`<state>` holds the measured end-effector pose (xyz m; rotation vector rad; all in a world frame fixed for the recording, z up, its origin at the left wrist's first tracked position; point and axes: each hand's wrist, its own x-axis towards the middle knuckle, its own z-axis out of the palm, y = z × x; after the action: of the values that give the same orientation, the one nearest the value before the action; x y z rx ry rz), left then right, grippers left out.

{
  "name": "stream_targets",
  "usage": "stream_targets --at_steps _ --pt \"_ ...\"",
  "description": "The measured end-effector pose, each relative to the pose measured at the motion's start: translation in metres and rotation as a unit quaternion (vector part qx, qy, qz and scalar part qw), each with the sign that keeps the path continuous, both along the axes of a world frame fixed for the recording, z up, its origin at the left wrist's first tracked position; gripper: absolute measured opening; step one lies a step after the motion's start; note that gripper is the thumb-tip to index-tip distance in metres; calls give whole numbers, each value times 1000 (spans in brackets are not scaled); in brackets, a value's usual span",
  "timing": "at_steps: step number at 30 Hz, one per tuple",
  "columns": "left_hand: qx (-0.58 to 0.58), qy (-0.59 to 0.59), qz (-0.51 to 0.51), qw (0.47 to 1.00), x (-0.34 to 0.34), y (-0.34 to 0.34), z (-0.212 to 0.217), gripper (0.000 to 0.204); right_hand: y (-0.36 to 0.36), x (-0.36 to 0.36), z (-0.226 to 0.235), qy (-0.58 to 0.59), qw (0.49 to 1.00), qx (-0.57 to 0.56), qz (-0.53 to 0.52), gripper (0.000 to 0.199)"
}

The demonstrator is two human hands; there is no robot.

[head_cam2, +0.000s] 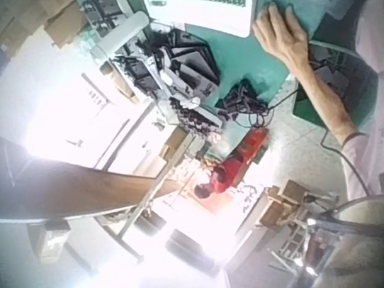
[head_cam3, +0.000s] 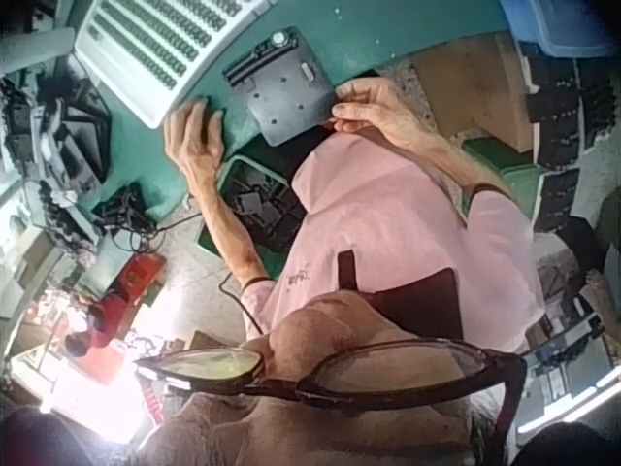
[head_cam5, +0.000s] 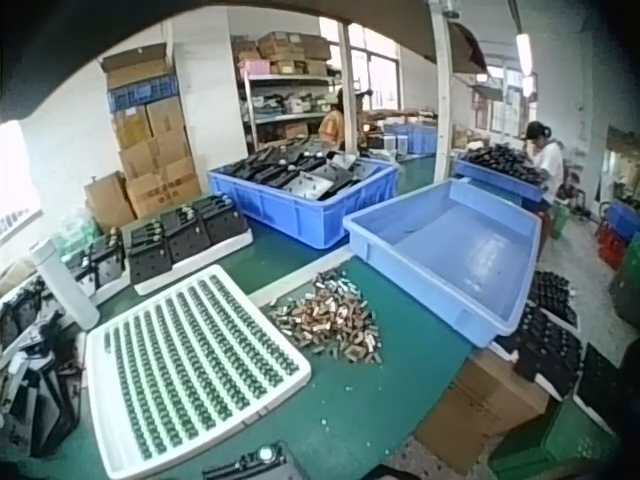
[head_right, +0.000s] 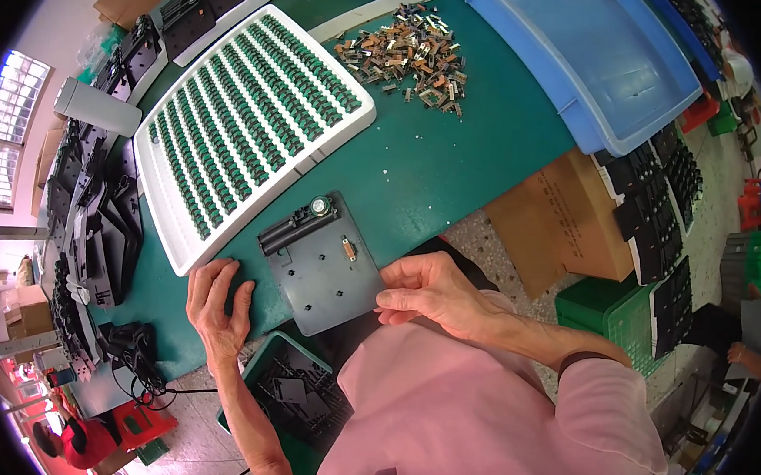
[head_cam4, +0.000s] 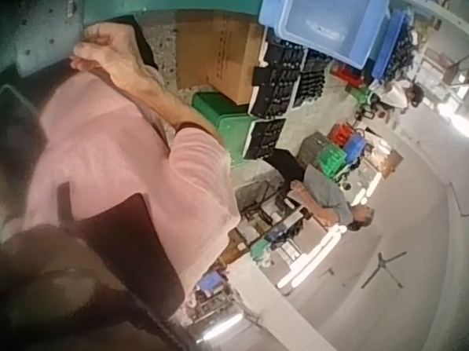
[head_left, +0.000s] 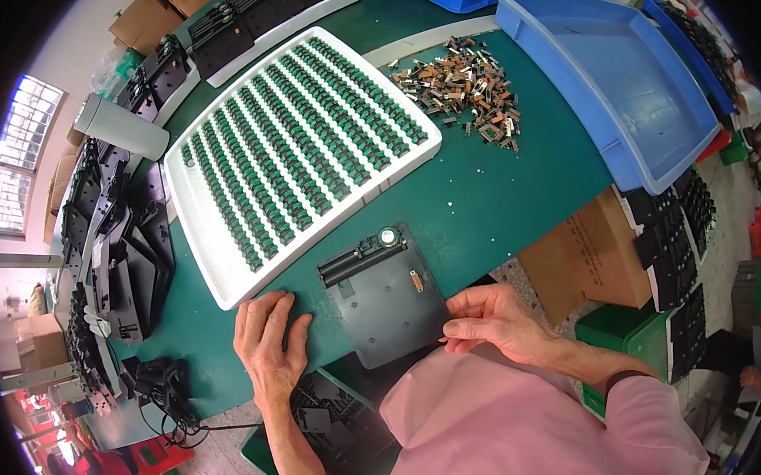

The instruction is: The person assembles small electronic components by hand, inserting internal green circuit parts into black plastic housings.

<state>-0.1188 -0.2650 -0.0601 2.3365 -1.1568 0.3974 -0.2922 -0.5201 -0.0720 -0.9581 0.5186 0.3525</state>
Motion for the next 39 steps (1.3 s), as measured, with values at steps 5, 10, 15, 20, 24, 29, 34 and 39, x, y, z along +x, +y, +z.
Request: stream_targets --at_steps 5,10,15,20,24,29,34,39 --pt "-3 2 -7 1000 2 -1 0 31 -16 -6 14 -18 998 -56 6 17" --pt "3 8 -5 1000 4 -4 2 27 -49 -13 37 -45 994 -96 -24 16" --pt "2 -3 -17 1000 3 3 1 20 -90 -24 75 -77 984 -135 -87 19" --pt "12 -20 -34 999 -5 2 3 20 -154 -36 113 -125 954 -141 -233 22" --pt "7 -37 -39 999 -8 -5 12 14 -228 -30 137 -162 911 -210 -315 20" --pt "33 -40 -10 999 -6 -4 13 15 -361 -8 120 -133 861 -181 -457 17" --pt "39 -26 29 998 -4 -10 16 17 -482 15 75 -58 802 -176 -568 15" --pt "76 -7 74 994 -10 -15 21 19 -557 36 35 37 735 -175 -654 13"
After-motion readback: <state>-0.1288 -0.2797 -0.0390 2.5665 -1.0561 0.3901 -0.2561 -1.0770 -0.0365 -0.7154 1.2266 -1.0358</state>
